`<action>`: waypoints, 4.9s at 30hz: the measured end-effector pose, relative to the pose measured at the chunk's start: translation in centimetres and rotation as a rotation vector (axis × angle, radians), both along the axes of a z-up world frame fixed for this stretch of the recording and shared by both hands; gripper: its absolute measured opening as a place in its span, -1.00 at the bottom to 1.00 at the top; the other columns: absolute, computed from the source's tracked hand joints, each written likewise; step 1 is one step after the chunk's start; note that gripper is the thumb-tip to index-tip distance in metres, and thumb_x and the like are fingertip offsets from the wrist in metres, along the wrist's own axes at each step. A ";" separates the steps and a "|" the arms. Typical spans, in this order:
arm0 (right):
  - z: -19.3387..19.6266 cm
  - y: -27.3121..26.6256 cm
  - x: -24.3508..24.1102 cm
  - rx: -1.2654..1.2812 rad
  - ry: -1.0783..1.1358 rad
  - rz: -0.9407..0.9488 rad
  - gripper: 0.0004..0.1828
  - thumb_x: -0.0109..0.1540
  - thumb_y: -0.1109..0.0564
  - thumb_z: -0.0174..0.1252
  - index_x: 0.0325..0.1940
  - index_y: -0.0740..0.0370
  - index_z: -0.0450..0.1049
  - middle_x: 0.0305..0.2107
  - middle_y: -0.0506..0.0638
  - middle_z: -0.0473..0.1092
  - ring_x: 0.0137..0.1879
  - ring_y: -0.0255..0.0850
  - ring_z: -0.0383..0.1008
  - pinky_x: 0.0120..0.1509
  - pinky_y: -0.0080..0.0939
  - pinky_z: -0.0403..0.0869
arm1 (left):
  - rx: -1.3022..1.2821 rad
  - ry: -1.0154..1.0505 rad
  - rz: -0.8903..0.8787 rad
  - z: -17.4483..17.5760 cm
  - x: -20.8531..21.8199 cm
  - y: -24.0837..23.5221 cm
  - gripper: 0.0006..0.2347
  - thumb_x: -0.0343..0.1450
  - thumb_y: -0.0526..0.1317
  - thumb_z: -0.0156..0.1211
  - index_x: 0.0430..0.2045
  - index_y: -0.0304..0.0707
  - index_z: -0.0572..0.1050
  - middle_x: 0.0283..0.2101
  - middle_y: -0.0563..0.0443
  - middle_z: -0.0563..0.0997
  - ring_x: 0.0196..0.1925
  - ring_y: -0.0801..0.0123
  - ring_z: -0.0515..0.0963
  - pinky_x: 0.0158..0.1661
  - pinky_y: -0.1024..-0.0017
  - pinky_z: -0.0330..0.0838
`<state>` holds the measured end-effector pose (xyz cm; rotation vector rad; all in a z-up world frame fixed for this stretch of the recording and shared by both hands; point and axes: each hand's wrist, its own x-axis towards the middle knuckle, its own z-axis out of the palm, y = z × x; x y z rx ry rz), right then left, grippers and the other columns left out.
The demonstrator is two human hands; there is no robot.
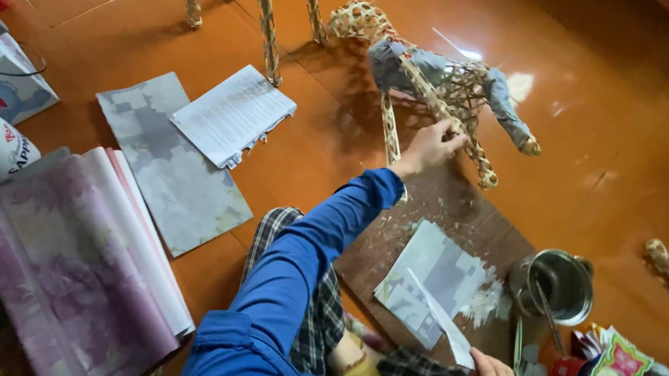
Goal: Crafting a paper mache giraffe by cutting paper strips and applying them to a wicker frame.
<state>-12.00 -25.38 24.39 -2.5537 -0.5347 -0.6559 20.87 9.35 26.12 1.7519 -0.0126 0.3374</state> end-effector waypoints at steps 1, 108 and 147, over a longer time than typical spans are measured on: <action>1.8 0.6 -0.6 0.002 0.005 -0.009 -0.64 0.02 0.49 0.28 -0.15 0.28 0.64 -0.29 0.07 0.56 -0.16 -0.03 0.56 0.04 -0.09 0.54 | 0.002 0.005 -0.009 -0.2 -1.9 -0.2 -0.66 0.40 -0.02 0.15 -0.08 -0.26 0.49 -0.35 -0.04 0.70 -0.54 0.34 0.65 -0.45 0.47 0.49; -7.9 26.0 30.6 -0.526 0.056 0.034 -0.57 0.31 0.02 -0.06 0.28 -0.19 0.37 -0.18 -0.14 0.29 -0.01 -0.11 0.32 -0.11 -0.05 0.33 | -0.115 0.561 0.048 -10.2 -9.1 1.4 -0.26 0.34 -0.23 0.30 0.45 0.27 0.08 0.18 -0.54 0.49 0.26 -0.29 0.47 0.16 -0.04 0.45; -16.9 15.2 21.7 2.175 1.492 -0.084 -0.57 0.29 -0.03 0.10 0.10 0.30 0.55 0.02 0.21 0.53 0.13 0.05 0.59 0.42 0.14 0.41 | -0.316 0.368 0.103 -13.1 -8.7 0.8 -0.27 0.33 -0.32 0.47 0.40 0.11 0.18 0.37 -0.57 0.22 0.19 -0.21 0.53 0.18 0.04 0.44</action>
